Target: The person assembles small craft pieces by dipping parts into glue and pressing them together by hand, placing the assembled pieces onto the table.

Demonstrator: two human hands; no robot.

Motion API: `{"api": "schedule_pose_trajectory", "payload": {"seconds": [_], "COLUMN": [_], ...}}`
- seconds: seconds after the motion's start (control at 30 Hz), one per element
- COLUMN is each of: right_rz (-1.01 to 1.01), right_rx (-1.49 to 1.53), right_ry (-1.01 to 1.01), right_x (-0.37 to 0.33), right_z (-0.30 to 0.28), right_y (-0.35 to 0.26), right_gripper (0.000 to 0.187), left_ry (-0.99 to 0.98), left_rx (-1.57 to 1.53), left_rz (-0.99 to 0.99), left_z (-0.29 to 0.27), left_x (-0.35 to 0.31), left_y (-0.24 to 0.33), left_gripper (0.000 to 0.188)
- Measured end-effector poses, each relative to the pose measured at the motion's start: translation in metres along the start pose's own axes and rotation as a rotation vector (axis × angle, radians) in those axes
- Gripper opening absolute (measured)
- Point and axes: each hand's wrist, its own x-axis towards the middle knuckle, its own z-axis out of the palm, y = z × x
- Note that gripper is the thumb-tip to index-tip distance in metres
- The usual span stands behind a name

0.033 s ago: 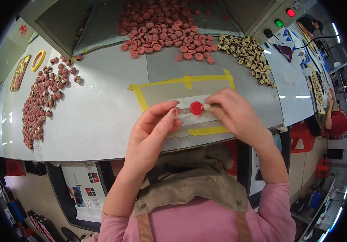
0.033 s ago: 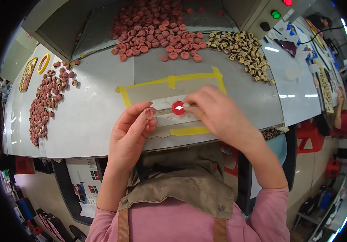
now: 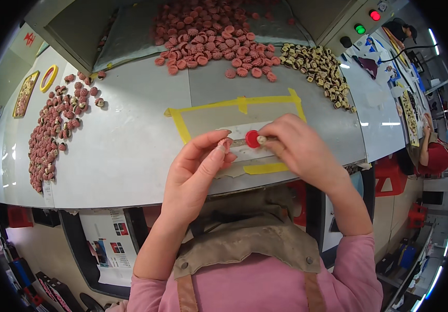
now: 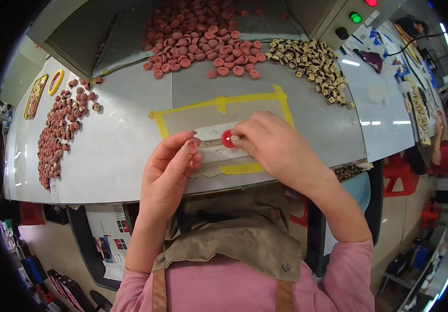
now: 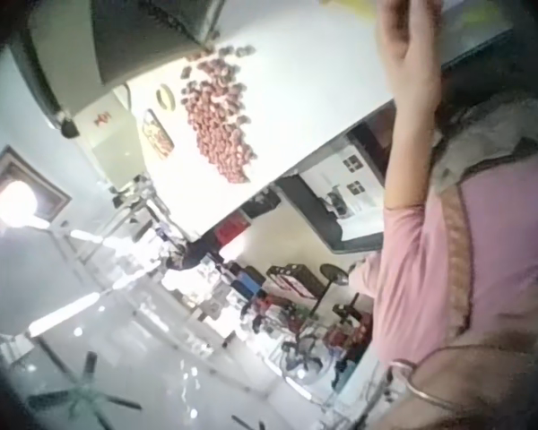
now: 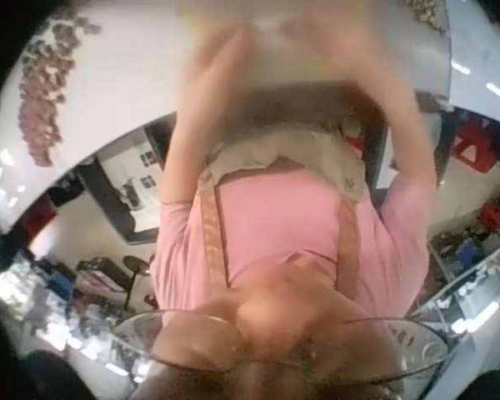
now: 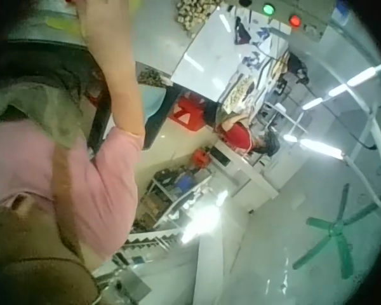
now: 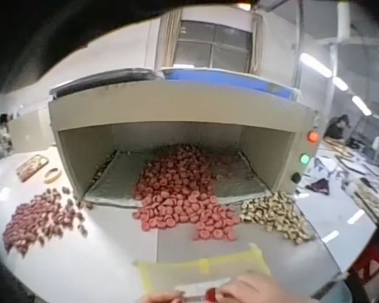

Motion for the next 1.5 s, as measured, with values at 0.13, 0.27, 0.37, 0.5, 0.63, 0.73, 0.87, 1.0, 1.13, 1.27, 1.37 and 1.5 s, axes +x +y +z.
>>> {"api": "schedule_pose_trajectory", "payload": {"seconds": [0.13, 0.27, 0.37, 0.5, 0.63, 0.73, 0.87, 1.0, 1.13, 1.27, 1.37, 1.5], "right_rz": [-0.109, -0.11, -0.077, 0.262, 0.344, 0.238, 0.1, -0.042, -0.079, 0.019, -0.107, -0.064], "right_rx": [-0.147, -0.222, -0.142, 0.391, 0.74, 0.651, 0.428, 0.315, 0.277, 0.407, 0.344, 0.412], "right_ry": [-0.01, 0.045, 0.051, 0.057, 0.167, 0.158, 0.257, 0.305, 0.266, 0.239, 0.199, 0.172], "right_x": [0.003, 0.004, 0.002, -0.009, -0.017, -0.015, -0.015, -0.02, -0.029, -0.028, -0.027, -0.03], "right_z": [0.012, 0.019, 0.021, 0.023, 0.028, 0.028, 0.038, 0.05, 0.045, 0.036, 0.036, 0.04], "right_y": [-0.004, -0.006, -0.004, -0.007, -0.016, -0.027, -0.03, -0.024, -0.02, -0.023, -0.018, -0.009], "right_gripper": [0.02, 0.02, 0.019, 0.013, 0.013, 0.014, 0.018, 0.02, 0.027, 0.031, 0.031, 0.033], "left_ry": [-0.05, -0.051, -0.021, -0.035, -0.063, -0.067, -0.051, -0.023, -0.133, -0.23, -0.196, -0.229], "left_rx": [0.094, 0.232, 0.219, 0.248, 0.293, 0.285, 0.266, 0.515, 0.454, 0.311, 0.224, 0.305], "left_rz": [0.067, 0.15, 0.132, 0.104, 0.09, 0.111, 0.205, 0.405, 0.233, 0.038, 0.03, 0.134], "left_z": [0.003, 0.008, 0.011, 0.015, 0.021, 0.022, 0.02, 0.015, 0.011, 0.013, 0.017, 0.024], "left_x": [-0.002, -0.005, -0.006, -0.004, -0.001, 0.001, -0.001, -0.002, -0.002, -0.005, -0.002, 0.0], "left_y": [-0.002, -0.003, -0.005, -0.003, -0.002, -0.003, -0.013, -0.018, -0.008, 0.0, -0.001, -0.01], "left_gripper": [0.032, 0.028, 0.025, 0.025, 0.025, 0.024, 0.023, 0.02, 0.022, 0.037, 0.048, 0.05]}}
